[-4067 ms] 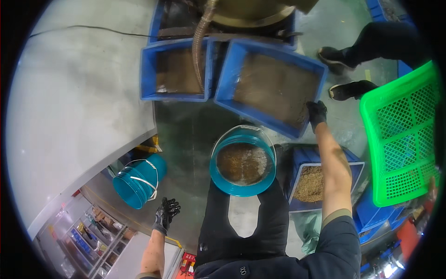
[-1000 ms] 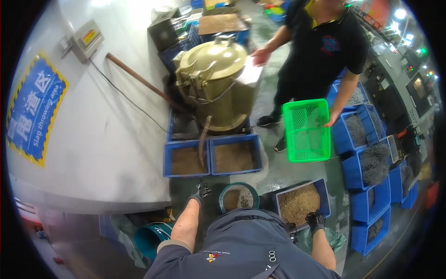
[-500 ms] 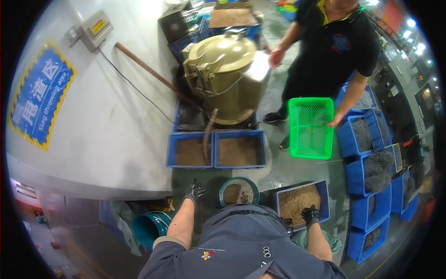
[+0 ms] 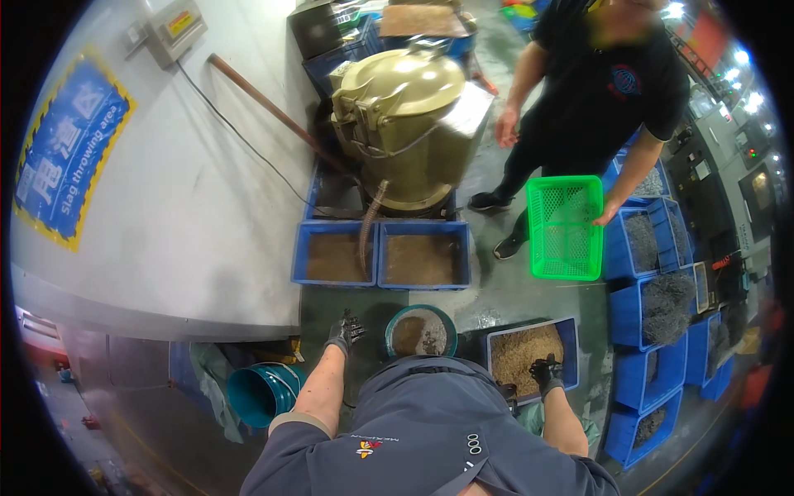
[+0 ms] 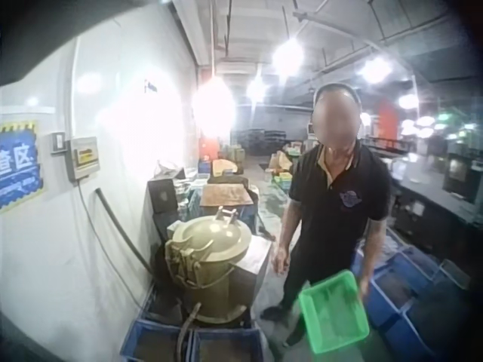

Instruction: Loading raw material into an industrial centrifuge, stirring the contents with a spatula, and filling containers with processed liquid.

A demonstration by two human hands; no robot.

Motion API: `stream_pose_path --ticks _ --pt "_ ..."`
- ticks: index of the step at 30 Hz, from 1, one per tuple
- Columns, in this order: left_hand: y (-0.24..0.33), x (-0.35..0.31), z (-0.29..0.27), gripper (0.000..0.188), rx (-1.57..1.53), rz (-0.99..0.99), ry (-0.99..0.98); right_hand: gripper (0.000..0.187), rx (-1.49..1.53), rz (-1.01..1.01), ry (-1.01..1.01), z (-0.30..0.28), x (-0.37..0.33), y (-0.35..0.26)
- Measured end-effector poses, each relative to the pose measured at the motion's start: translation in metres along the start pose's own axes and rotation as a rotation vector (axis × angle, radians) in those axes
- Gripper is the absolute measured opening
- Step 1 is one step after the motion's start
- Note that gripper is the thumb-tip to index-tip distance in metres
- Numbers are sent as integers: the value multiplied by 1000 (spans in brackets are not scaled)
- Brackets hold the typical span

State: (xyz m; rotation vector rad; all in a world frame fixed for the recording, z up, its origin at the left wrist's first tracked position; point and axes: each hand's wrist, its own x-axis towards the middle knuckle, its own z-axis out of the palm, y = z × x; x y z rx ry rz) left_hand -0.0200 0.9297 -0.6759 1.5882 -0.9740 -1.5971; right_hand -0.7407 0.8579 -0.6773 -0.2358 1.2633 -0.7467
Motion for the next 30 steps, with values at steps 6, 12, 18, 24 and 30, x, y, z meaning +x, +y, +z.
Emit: stream_pose_path --ticks 6,12,18,24,30 --pt "84 23 94 44 1988 -105 -451 39 -759 -522 273 -112 11 18" --pt "31 31 51 72 3245 1115 1176 37 -576 -789 -161 -122 59 47" --pt "26 40 34 81 3400 858 374 49 -96 -607 -637 -52 50 32" --pt "33 46 43 79 3181 521 -332 64 329 -389 -1096 -15 18 14" --pt "39 45 45 77 2064 153 -528 78 690 -150 -1495 11 -10 -3"
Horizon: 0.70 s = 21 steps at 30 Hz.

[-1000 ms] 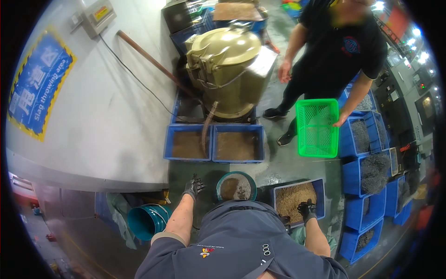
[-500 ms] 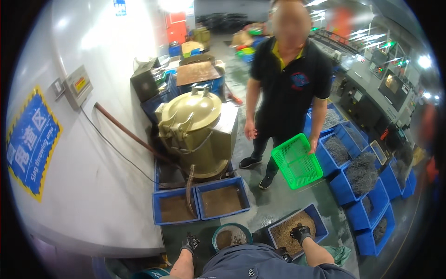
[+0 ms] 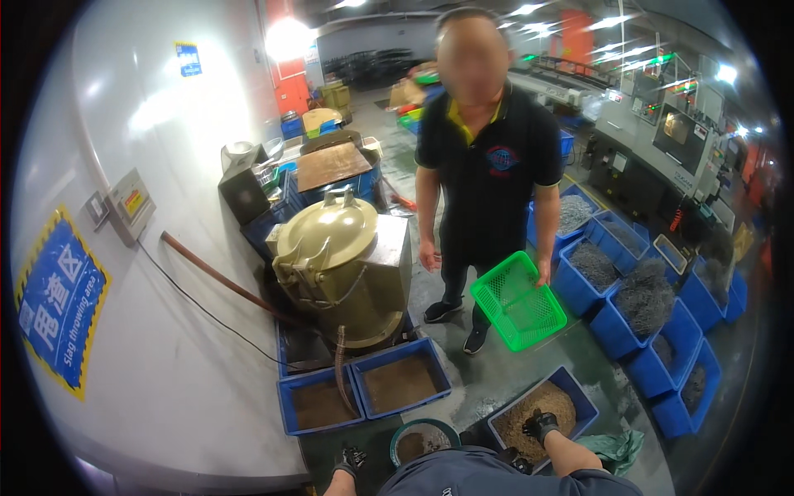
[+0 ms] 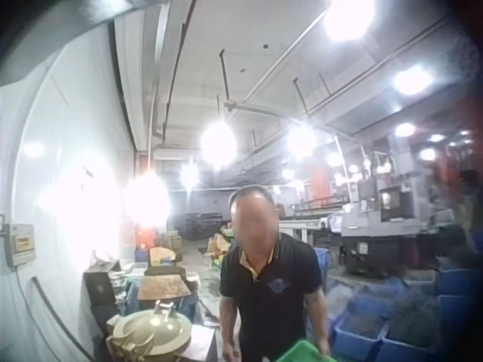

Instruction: Loading raw material into an industrial centrifuge, stirring the contents with a spatula, and filling containers with processed liquid.

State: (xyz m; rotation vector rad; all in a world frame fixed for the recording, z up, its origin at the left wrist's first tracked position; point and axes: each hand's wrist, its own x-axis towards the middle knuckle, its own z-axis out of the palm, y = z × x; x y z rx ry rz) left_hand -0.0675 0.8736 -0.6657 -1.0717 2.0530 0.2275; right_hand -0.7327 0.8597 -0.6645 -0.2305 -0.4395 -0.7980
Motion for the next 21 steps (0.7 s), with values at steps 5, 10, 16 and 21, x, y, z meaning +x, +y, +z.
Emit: stream_pose_path --ticks 5,10,16,21 --pt "16 4 -9 74 165 2 99 73 41 -76 172 2 16 -9" --pt "30 -30 16 68 99 -1 -27 57 -186 -252 647 -20 -14 -16" --pt "6 -27 -72 58 -303 -154 -5 46 -284 -558 1263 3 -53 33" --pt "-33 14 -4 46 348 179 177 35 -544 -686 1831 71 -17 153"
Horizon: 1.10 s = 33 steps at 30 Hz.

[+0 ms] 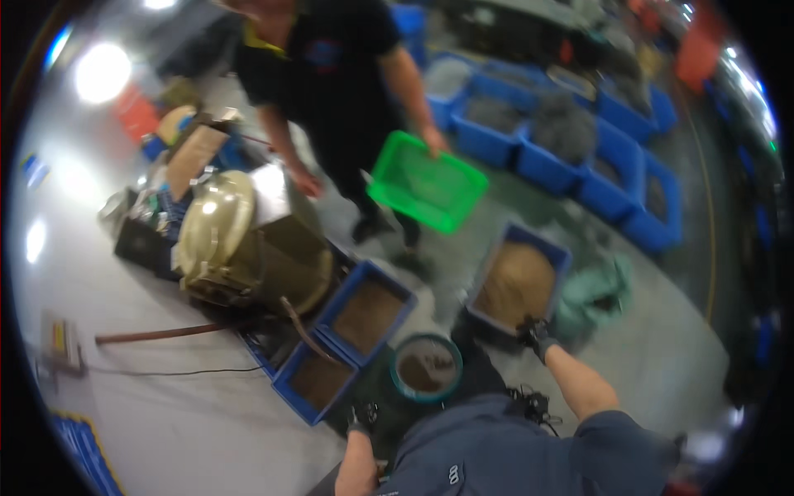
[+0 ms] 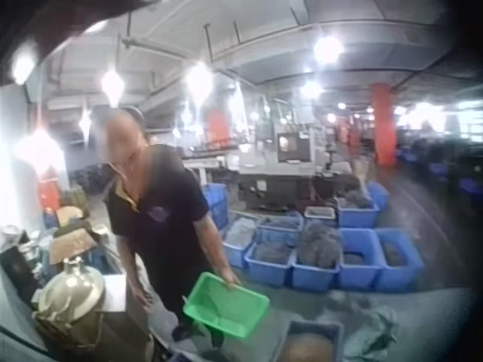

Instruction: Loading raw material into an industrial centrifuge, stirring the contents with a spatula, and filling containers with processed liquid.

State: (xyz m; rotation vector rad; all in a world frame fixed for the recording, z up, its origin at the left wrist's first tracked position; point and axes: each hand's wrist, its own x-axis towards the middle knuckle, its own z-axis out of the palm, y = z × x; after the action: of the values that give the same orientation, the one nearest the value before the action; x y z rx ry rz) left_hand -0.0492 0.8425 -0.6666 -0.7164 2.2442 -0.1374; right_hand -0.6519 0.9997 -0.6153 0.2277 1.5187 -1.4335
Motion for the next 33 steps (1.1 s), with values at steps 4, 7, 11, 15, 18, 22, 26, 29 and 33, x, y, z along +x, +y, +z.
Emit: stream_pose_path --ticks 4,7,11,15,18,22,26,29,33 --pt "-17 8 -52 52 1018 513 -34 48 92 271 131 -73 -117 60" --pt "-34 17 -67 61 3428 836 499 53 156 261 450 -139 -195 121" --pt "-18 48 -68 62 2641 -632 1022 58 849 258 62 -285 -268 241" --pt "14 51 -171 57 4132 282 700 64 617 409 648 -282 -288 291" --pt "58 70 -215 56 4123 75 903 65 461 203 414 -320 -295 349" --pt "118 92 -269 60 3943 600 1044 58 406 299 440 -339 -324 356" --pt "154 129 -243 63 4137 -261 1008 22 75 363 382 -379 -327 344" --pt "223 82 -346 60 4095 331 762 26 -882 416 208 -431 -332 345" --pt "271 70 -368 47 4160 266 671 34 -1313 165 -69 -488 -280 294"
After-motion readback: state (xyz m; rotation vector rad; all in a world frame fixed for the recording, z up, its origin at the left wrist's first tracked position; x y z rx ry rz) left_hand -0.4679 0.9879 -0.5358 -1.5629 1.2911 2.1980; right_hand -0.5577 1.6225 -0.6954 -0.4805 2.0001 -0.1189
